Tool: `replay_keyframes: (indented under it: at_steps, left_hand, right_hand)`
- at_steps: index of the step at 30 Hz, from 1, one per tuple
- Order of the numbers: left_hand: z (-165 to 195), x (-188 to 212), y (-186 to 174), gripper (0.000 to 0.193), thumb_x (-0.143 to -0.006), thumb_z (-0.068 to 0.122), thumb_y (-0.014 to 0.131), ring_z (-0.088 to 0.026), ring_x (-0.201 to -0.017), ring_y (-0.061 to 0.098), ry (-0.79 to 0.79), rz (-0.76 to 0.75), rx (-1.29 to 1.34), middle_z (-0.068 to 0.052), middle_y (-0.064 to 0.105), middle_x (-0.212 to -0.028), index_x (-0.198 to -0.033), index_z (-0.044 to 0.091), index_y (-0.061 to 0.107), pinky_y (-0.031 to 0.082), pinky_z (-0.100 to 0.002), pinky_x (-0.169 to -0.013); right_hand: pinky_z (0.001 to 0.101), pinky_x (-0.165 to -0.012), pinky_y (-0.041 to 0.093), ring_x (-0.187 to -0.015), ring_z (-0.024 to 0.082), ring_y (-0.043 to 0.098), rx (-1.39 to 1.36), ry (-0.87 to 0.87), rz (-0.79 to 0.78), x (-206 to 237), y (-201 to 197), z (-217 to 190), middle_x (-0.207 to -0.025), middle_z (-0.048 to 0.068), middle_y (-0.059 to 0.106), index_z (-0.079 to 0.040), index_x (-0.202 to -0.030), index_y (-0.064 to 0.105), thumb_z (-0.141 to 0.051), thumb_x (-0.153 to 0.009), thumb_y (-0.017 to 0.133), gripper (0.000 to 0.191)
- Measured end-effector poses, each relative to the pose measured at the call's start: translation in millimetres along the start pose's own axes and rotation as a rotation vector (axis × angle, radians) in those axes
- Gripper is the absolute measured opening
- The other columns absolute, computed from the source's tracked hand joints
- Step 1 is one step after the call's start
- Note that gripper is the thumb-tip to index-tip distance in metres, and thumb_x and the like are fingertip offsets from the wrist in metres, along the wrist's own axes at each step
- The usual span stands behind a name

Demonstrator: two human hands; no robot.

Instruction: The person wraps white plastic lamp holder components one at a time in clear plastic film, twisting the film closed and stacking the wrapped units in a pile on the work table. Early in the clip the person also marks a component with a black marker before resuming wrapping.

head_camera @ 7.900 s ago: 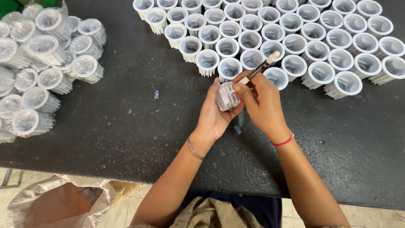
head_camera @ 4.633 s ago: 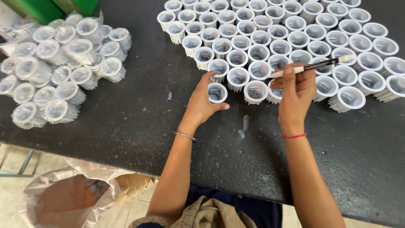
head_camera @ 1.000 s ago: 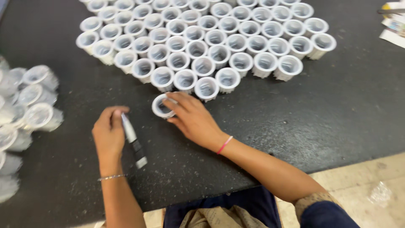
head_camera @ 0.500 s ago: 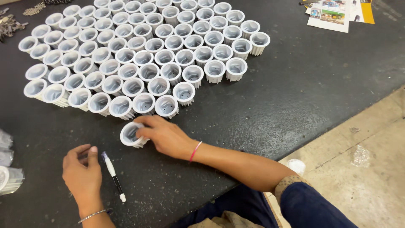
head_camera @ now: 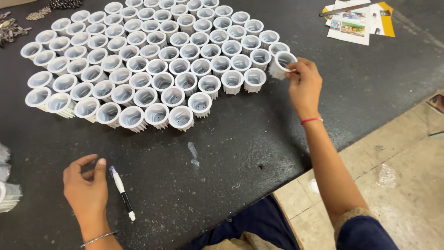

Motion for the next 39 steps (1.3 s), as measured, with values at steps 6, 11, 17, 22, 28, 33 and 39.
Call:
replay_keyframes:
  at_steps: [6,11,17,22,28,33,39]
  left_hand:
    - [2.1,-0.7,2.6,0.021,-0.1,0.017,0.078,-0.019,-0.088,0.07,-0.004,-0.007,0.021,-0.012,0.062,-0.126,-0.119,0.007,0.072,0.052,-0.031,-0.075]
    - [-2.7,-1.7,3.8,0.021,-0.099,0.017,0.077,-0.019,-0.087,0.07,-0.032,-0.015,0.032,-0.012,0.062,-0.126,-0.117,0.007,0.072,0.052,-0.031,-0.074]
    - [-3.7,-1.6,-0.6,0.02,-0.099,0.016,0.076,-0.019,-0.086,0.069,-0.032,0.011,0.04,-0.012,0.061,-0.127,-0.117,0.007,0.072,0.052,-0.031,-0.073]
    - [1.8,-1.7,2.2,0.02,-0.1,0.015,0.077,-0.019,-0.088,0.07,-0.003,-0.004,0.032,-0.012,0.062,-0.127,-0.118,0.008,0.073,0.052,-0.03,-0.073]
    - [1.3,-3.5,-2.2,0.019,-0.1,0.01,0.078,-0.021,-0.091,0.071,0.061,0.079,0.073,-0.012,0.06,-0.126,-0.117,0.007,0.072,0.056,-0.03,-0.077]
    - [-18.1,-5.1,-40.3,0.019,-0.096,0.0,0.076,-0.023,-0.094,0.067,0.093,0.4,-0.033,-0.013,0.061,-0.116,-0.113,0.006,0.072,0.058,-0.031,-0.075]
    - [-38.8,-8.2,-53.3,0.015,-0.092,0.002,0.074,-0.022,-0.081,0.065,0.002,0.522,0.048,-0.009,0.063,-0.104,-0.105,0.009,0.071,0.057,-0.031,-0.07]
  right_hand:
    - [0.0398,-0.081,0.057,-0.094,0.032,0.073,0.199,-0.013,-0.081,7.3,14.0,51.7,-0.124,0.019,0.067,-0.002,-0.101,0.075,0.007,-0.088,0.071,0.017]
    - [0.041,-0.084,0.056,-0.102,0.035,0.07,0.149,0.043,-0.143,2.2,32.6,55.5,-0.128,0.02,0.063,-0.005,-0.107,0.073,0.004,-0.084,0.071,0.025]
    - [0.0382,-0.095,0.056,-0.122,0.032,0.064,0.148,-0.134,0.079,-17.9,-2.8,3.6,-0.135,0.017,0.059,-0.007,-0.121,0.068,0.016,-0.085,0.06,0.043]
    - [0.0296,-0.087,0.059,-0.105,0.021,0.068,-0.114,-0.176,0.024,-29.7,9.5,-63.2,-0.125,0.008,0.061,-0.006,-0.121,0.065,0.017,-0.093,0.059,0.037]
    - [0.0375,-0.082,0.055,-0.105,0.03,0.067,-0.294,-0.479,-0.433,38.9,95.8,-185.4,-0.129,0.011,0.063,-0.009,-0.118,0.066,0.01,-0.092,0.063,0.033]
    - [0.038,-0.082,0.058,-0.104,0.027,0.07,-0.415,-0.761,-0.581,105.0,127.2,-248.0,-0.127,0.005,0.066,-0.013,-0.121,0.068,0.005,-0.087,0.067,0.038]
    - [0.0359,-0.071,0.057,-0.09,0.027,0.072,-0.441,-0.688,-0.729,145.6,148.1,-246.0,-0.121,0.005,0.07,-0.011,-0.113,0.07,0.008,-0.085,0.065,0.033]
Point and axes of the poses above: each hand's wrist, its own x-axis away from the middle knuckle, its own y-axis out of the palm, z = x × y, the point moved 8 cm from there along -x, towards the middle knuckle
